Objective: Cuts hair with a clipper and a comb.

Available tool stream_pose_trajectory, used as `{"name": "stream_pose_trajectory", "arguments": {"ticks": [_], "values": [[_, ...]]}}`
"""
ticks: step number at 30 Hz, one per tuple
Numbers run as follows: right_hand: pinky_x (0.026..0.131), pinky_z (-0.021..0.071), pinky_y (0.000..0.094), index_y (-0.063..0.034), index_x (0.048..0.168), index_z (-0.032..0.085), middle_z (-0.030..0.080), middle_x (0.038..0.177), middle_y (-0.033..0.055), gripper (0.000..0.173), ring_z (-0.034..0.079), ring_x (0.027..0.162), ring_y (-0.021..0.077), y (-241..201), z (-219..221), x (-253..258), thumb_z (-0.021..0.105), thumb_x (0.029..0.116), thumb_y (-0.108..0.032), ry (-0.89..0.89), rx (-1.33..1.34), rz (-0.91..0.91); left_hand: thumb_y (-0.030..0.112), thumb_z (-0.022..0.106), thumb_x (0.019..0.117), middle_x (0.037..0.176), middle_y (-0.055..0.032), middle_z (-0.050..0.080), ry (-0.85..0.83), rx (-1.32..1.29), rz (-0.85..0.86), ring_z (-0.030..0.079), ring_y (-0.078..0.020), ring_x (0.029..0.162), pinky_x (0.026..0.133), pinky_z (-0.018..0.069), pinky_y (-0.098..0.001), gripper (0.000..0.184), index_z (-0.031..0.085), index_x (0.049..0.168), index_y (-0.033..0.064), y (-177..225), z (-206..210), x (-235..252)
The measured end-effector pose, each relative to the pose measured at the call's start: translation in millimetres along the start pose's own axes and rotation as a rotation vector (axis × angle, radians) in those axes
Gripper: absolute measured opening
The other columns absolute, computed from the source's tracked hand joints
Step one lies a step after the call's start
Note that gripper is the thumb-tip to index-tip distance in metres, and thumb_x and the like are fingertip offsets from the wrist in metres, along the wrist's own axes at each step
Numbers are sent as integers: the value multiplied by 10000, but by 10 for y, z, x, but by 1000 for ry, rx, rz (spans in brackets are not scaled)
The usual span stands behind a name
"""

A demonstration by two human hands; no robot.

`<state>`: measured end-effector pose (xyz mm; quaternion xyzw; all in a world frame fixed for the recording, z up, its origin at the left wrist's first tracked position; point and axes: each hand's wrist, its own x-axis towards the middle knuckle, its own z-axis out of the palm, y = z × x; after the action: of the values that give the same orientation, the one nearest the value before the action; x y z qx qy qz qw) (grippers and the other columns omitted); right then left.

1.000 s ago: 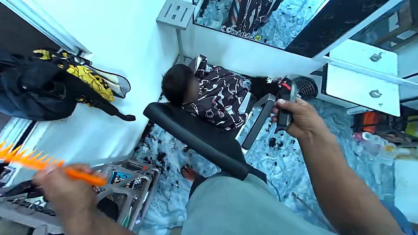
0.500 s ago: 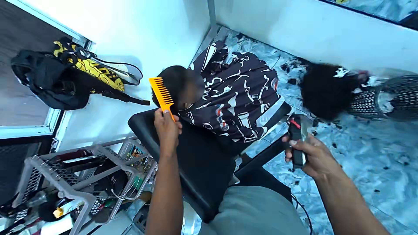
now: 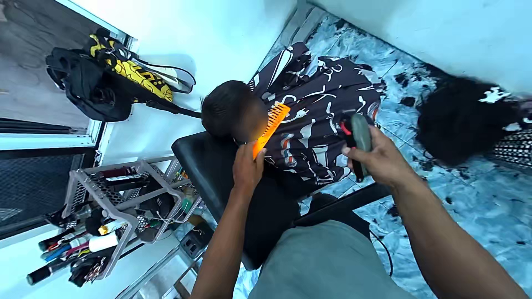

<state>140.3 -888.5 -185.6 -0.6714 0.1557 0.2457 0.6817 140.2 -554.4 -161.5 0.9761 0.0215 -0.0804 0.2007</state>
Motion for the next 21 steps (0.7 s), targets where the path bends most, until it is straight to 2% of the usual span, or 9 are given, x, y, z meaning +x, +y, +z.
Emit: {"name": "stream_pose_trajectory", "arguments": {"ticks": [3, 5, 6, 7, 10, 11, 13, 16, 21], "values": [[586, 612, 438, -116, 1470, 431, 673, 988, 133, 624, 666, 648, 239, -214, 242, 375, 722, 931, -237, -123, -97, -129, 342, 653, 1004, 1114, -155, 701, 124, 95, -2, 661, -318, 1077, 942, 543, -507, 395, 681, 1296, 79, -322, -90, -25], [574, 607, 427, -98, 1443, 473, 679, 994, 126, 575, 664, 645, 224, -328, 466, 592, 651, 967, -366, -157, -91, -178, 370, 656, 996, 1077, -135, 708, 168, 183, 6, 660, -322, 1039, 897, 530, -527, 390, 701, 1287, 113, -447, -168, 11], [582, 614, 427, -91, 1424, 489, 681, 1005, 128, 550, 673, 658, 225, -362, 569, 704, 631, 979, -381, -182, -66, -197, 379, 658, 993, 1060, -131, 710, 183, 220, 7, 658, -326, 1018, 876, 521, -531, 390, 707, 1287, 127, -485, -212, 36], [619, 625, 425, -84, 1412, 498, 685, 1022, 130, 533, 689, 700, 226, -387, 664, 811, 642, 979, -360, -215, -38, -217, 387, 659, 991, 1039, -126, 710, 196, 250, 14, 657, -323, 994, 854, 515, -527, 386, 713, 1284, 141, -516, -255, 59], [852, 627, 428, -61, 1388, 498, 703, 1144, 133, 548, 726, 955, 222, -479, 875, 1122, 746, 921, -203, -338, -89, -236, 386, 667, 983, 953, -125, 701, 204, 286, 51, 657, -314, 917, 786, 511, -506, 373, 729, 1274, 160, -557, -387, 125], [872, 613, 448, -70, 1359, 519, 709, 1140, 127, 553, 721, 978, 226, -505, 940, 1232, 784, 887, -180, -348, -175, -233, 382, 672, 981, 947, -130, 702, 198, 282, 55, 662, -314, 908, 784, 518, -506, 372, 732, 1273, 160, -552, -435, 146], [835, 589, 528, -111, 1299, 584, 726, 1059, 107, 548, 713, 928, 255, -523, 1062, 1425, 834, 822, -213, -329, -381, -259, 362, 687, 973, 936, -141, 695, 203, 260, 62, 665, -310, 885, 783, 534, -500, 363, 738, 1262, 149, -542, -512, 177], [790, 561, 592, -167, 1255, 633, 713, 1020, 91, 510, 694, 910, 293, -625, 1199, 1581, 826, 799, -290, -332, -614, -274, 337, 708, 962, 887, -129, 668, 258, 241, 74, 654, -270, 834, 760, 545, -436, 348, 748, 1247, 141, -570, -555, 214], [786, 557, 581, -182, 1235, 644, 713, 1031, 75, 485, 692, 942, 283, -769, 1291, 1631, 790, 805, -352, -332, -725, -286, 295, 728, 955, 869, -116, 655, 330, 219, 86, 640, -233, 804, 744, 542, -369, 342, 747, 1249, 122, -572, -549, 226]]}}
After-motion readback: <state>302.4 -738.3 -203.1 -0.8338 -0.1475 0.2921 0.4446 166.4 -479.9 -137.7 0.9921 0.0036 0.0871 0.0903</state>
